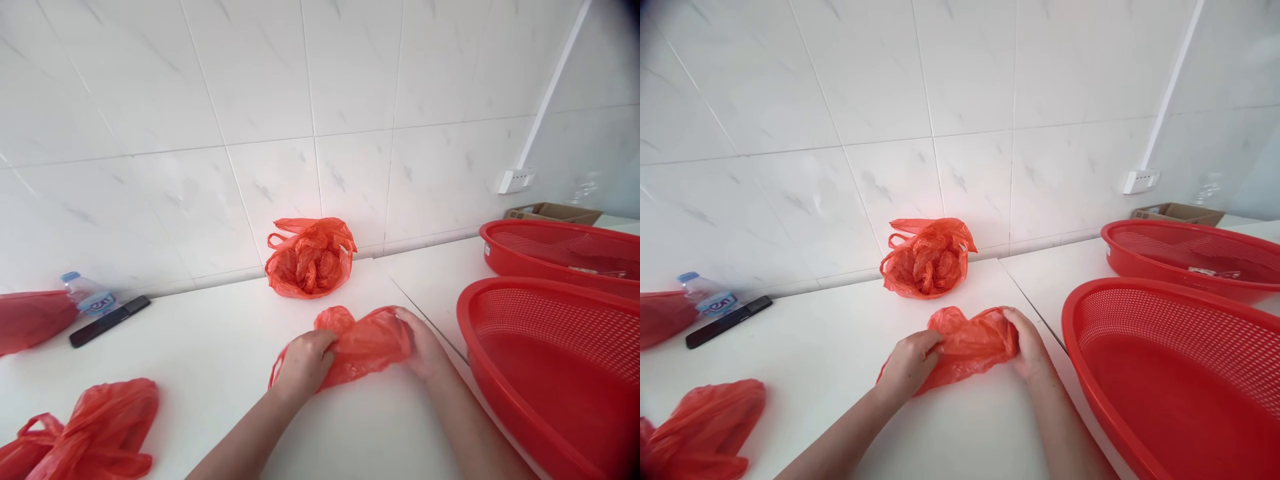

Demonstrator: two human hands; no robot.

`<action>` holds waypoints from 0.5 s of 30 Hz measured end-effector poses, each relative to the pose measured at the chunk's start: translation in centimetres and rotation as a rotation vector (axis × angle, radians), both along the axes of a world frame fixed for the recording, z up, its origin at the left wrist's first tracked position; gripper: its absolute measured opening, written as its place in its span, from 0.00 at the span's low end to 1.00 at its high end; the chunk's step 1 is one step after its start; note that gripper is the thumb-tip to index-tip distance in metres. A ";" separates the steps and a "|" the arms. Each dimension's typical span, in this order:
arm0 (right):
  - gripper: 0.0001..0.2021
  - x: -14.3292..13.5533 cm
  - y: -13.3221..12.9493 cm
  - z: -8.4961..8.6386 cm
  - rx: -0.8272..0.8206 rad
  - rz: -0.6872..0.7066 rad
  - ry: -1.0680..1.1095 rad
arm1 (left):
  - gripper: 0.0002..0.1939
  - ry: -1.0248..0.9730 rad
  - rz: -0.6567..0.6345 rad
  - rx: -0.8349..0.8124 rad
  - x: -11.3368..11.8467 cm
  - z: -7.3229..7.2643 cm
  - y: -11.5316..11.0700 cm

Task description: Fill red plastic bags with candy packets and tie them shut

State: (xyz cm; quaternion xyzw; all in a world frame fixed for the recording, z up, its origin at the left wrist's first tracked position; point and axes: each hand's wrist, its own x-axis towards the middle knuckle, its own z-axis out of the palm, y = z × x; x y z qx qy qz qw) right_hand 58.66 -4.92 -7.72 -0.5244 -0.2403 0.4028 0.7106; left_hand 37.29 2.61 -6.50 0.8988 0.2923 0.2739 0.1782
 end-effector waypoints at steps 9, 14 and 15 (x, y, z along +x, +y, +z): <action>0.04 -6.7 -1.1 2.6 0.224 -0.448 -1.324 | 0.06 -0.316 0.292 -0.386 -0.1 0.6 0.7; 0.11 -10.0 -0.6 1.5 0.101 0.019 -1.420 | 0.04 -0.467 0.075 -0.730 0.3 0.8 0.0; 0.11 -9.7 -0.3 1.1 0.009 0.073 -1.407 | 0.05 -0.498 0.048 -0.797 0.2 0.8 0.0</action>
